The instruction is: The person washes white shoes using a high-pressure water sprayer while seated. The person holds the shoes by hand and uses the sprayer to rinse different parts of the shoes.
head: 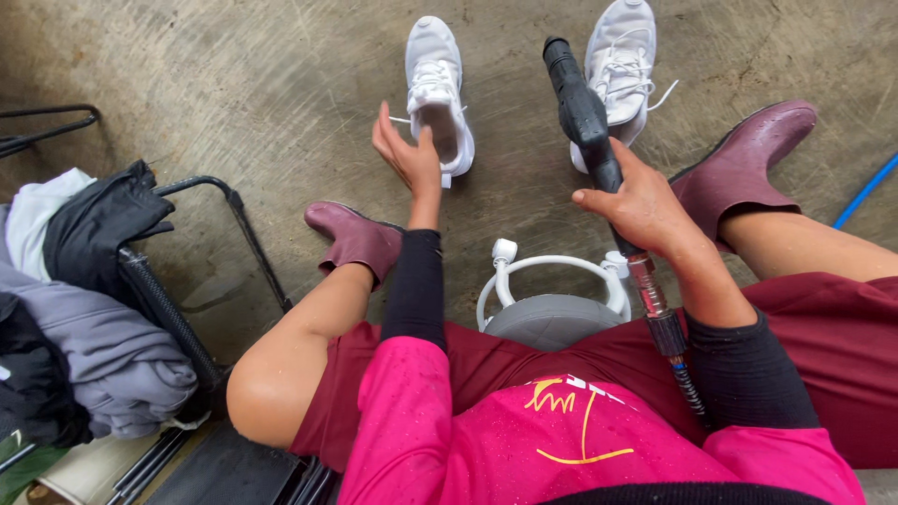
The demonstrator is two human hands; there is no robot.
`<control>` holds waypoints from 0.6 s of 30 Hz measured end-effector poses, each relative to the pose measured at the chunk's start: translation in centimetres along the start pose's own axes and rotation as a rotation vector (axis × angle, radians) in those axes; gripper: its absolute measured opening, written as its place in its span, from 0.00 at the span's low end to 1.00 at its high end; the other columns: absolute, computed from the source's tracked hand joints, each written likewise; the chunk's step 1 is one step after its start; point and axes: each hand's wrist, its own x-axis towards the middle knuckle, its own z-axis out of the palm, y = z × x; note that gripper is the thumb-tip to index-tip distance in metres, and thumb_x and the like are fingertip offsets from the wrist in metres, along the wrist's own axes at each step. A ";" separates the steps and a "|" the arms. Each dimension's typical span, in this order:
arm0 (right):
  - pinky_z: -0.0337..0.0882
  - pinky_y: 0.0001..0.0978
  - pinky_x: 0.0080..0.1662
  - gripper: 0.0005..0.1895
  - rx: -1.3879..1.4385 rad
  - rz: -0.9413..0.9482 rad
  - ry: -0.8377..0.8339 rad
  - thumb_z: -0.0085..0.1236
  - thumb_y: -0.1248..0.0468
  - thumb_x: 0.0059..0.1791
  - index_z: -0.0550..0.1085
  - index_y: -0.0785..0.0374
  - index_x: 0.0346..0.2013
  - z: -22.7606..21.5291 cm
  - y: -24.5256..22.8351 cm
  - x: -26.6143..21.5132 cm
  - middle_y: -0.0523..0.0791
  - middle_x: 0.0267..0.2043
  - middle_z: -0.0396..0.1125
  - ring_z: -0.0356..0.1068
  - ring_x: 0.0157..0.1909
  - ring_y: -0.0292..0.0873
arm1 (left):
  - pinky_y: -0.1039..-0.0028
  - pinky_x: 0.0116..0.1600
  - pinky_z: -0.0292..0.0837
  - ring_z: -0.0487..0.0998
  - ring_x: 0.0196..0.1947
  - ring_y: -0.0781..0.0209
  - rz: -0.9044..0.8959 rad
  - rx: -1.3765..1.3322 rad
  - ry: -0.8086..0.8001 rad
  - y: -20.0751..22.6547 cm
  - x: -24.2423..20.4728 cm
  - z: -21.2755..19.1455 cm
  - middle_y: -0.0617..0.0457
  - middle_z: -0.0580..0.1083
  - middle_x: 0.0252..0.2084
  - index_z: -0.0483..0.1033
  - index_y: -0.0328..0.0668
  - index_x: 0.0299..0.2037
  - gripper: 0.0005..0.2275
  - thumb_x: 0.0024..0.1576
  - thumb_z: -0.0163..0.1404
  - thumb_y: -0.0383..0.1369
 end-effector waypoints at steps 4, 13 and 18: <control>0.62 0.41 0.52 0.35 -0.057 -0.128 0.002 0.62 0.53 0.43 0.66 0.50 0.65 0.1 0.5 -0.3 0.45 0.50 0.72 0.69 0.52 0.48 | 0.59 0.72 0.61 0.66 0.70 0.46 0.243 0.162 -0.341 -3.5 7.0 1.7 0.39 0.66 0.68 0.74 0.51 0.63 0.26 0.51 0.55 0.24; 0.63 0.51 0.51 0.34 -0.076 -0.020 -0.044 0.58 0.48 0.43 0.64 0.53 0.63 0.3 -2.0 0.0 0.53 0.55 0.70 0.68 0.55 0.62 | 0.69 0.38 0.70 0.72 0.34 0.67 0.176 -0.117 -0.520 8.2 14.7 -4.5 0.62 0.75 0.32 0.82 0.46 0.34 0.04 0.55 0.53 0.31; 0.62 0.50 0.57 0.45 -0.037 0.054 -0.111 0.57 0.47 0.44 0.53 0.52 0.73 1.1 -2.2 -0.4 0.55 0.63 0.64 0.63 0.62 0.63 | 0.67 0.39 0.71 0.76 0.35 0.57 0.040 -0.825 -0.219 18.3 19.4 -9.8 0.48 0.78 0.35 0.80 0.27 0.38 0.10 0.54 0.55 0.31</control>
